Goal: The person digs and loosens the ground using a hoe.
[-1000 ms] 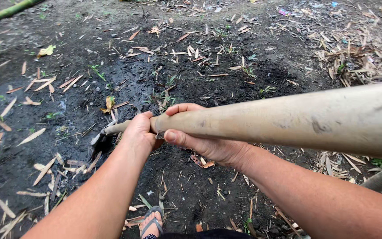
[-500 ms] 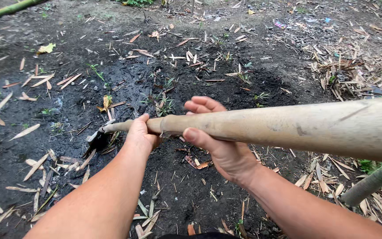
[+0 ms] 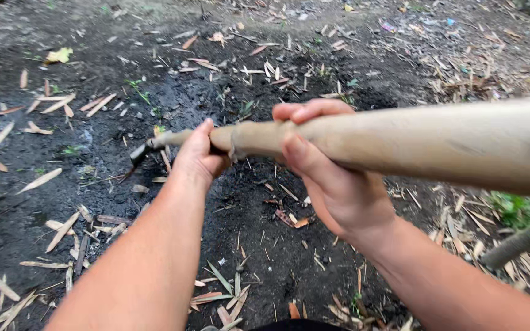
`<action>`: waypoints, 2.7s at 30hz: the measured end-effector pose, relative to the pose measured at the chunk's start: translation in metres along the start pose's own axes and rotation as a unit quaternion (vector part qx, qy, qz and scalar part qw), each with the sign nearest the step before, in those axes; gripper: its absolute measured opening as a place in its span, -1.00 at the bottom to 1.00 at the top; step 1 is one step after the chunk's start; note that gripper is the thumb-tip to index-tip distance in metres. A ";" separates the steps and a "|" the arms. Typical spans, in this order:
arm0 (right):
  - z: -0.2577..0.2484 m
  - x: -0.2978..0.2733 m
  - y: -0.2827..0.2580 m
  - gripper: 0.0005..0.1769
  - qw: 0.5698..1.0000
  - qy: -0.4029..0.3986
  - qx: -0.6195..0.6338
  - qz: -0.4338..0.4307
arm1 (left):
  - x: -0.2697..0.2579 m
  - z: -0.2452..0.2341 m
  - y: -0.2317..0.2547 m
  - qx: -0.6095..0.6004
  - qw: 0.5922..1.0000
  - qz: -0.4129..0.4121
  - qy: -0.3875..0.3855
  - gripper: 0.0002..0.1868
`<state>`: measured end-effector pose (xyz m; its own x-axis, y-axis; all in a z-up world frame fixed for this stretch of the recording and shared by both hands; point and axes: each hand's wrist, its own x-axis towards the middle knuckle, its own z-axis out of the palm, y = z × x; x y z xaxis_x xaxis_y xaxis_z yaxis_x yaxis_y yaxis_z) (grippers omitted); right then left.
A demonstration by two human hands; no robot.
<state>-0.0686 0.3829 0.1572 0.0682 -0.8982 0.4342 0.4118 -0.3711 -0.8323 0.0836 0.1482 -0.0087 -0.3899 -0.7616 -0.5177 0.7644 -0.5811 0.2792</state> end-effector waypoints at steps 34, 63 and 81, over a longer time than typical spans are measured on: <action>0.026 0.021 0.053 -0.61 0.993 0.096 -0.021 0.060 | -0.002 -0.001 0.034 0.072 0.996 -0.006 -0.061 -0.65; 0.029 -0.101 -0.065 -0.64 0.993 0.103 0.039 0.032 | -0.030 -0.053 -0.071 -0.043 0.987 0.001 0.152 -0.67; 0.009 -0.098 -0.041 -0.57 0.981 0.085 -0.075 0.155 | -0.069 -0.063 -0.053 0.145 0.973 -0.074 0.161 -0.67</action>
<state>-0.0839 0.4884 0.1524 0.0112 -0.9950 0.0993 0.2568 -0.0931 -0.9620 0.1026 0.2497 -0.0384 -0.2682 -0.5615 -0.7828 0.5164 -0.7698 0.3752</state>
